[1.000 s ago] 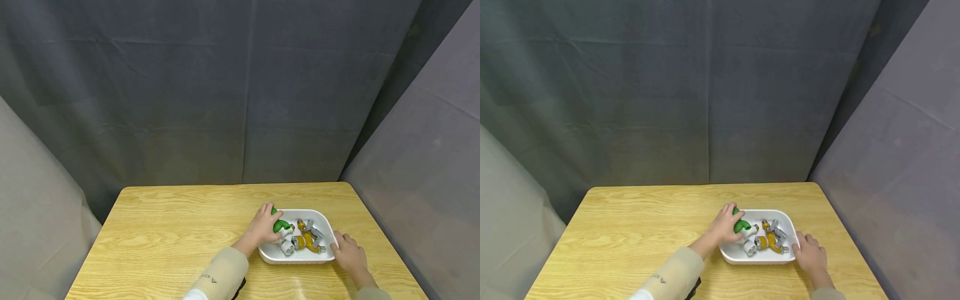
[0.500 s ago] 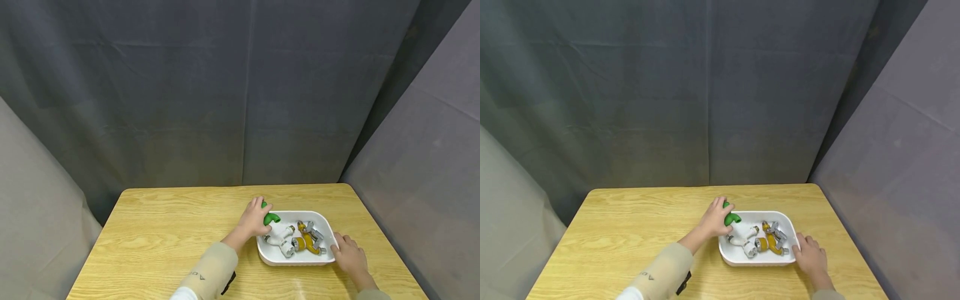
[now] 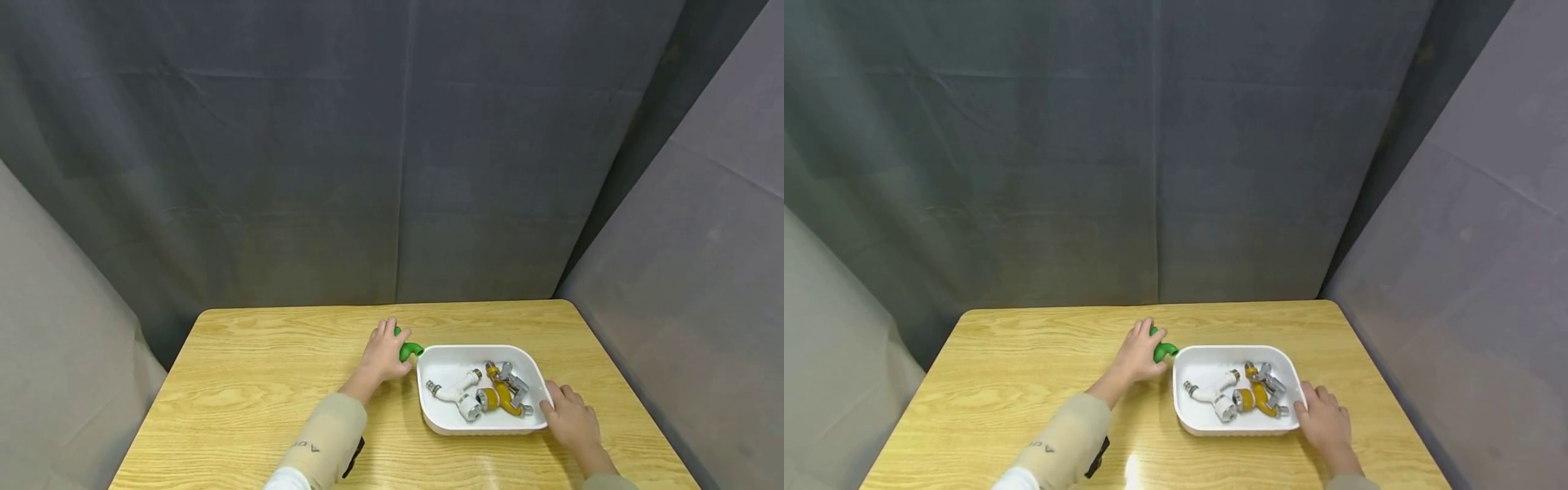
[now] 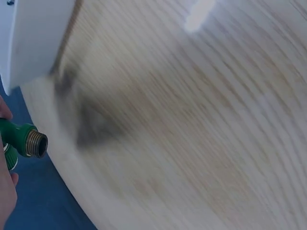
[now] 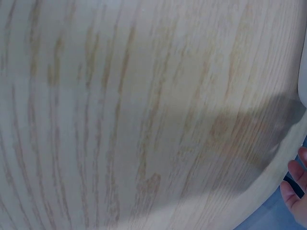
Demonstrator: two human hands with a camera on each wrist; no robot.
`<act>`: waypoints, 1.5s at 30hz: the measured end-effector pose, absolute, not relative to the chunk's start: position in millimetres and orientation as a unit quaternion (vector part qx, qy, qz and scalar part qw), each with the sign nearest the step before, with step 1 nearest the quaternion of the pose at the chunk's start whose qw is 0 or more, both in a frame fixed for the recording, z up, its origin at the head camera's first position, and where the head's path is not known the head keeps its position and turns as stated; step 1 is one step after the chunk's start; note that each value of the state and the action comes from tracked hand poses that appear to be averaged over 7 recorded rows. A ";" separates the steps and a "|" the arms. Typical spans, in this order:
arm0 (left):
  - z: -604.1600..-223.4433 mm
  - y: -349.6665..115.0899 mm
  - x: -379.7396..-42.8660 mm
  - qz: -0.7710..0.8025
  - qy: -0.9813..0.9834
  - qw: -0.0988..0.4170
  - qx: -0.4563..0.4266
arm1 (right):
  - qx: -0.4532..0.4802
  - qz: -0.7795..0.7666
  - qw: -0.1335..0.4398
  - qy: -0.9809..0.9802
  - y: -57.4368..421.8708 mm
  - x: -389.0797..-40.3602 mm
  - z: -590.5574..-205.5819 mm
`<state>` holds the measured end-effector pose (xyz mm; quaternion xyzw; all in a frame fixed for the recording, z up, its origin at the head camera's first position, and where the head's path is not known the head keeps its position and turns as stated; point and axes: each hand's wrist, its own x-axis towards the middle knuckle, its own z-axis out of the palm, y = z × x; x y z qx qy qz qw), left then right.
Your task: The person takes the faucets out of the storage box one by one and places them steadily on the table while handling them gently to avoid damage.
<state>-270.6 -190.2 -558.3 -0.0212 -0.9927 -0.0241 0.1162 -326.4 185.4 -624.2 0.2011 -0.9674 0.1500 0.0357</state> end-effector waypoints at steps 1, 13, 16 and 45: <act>-559.9 -193.7 -269.6 -0.024 -0.993 0.112 -0.016 | 0.201 0.150 0.036 -0.967 185.4 -326.5 -624.1; -583.5 -225.1 -255.9 -0.012 -0.997 0.062 0.033 | 0.198 0.147 0.033 -0.968 185.2 -327.3 -624.9; -588.2 -229.3 -254.6 -0.013 -0.998 0.056 0.038 | 0.196 0.149 0.030 -0.969 185.2 -326.5 -624.5; -603.4 -231.3 -252.0 -0.071 -0.996 0.037 0.032 | 0.197 0.151 0.028 -0.968 185.2 -327.0 -625.7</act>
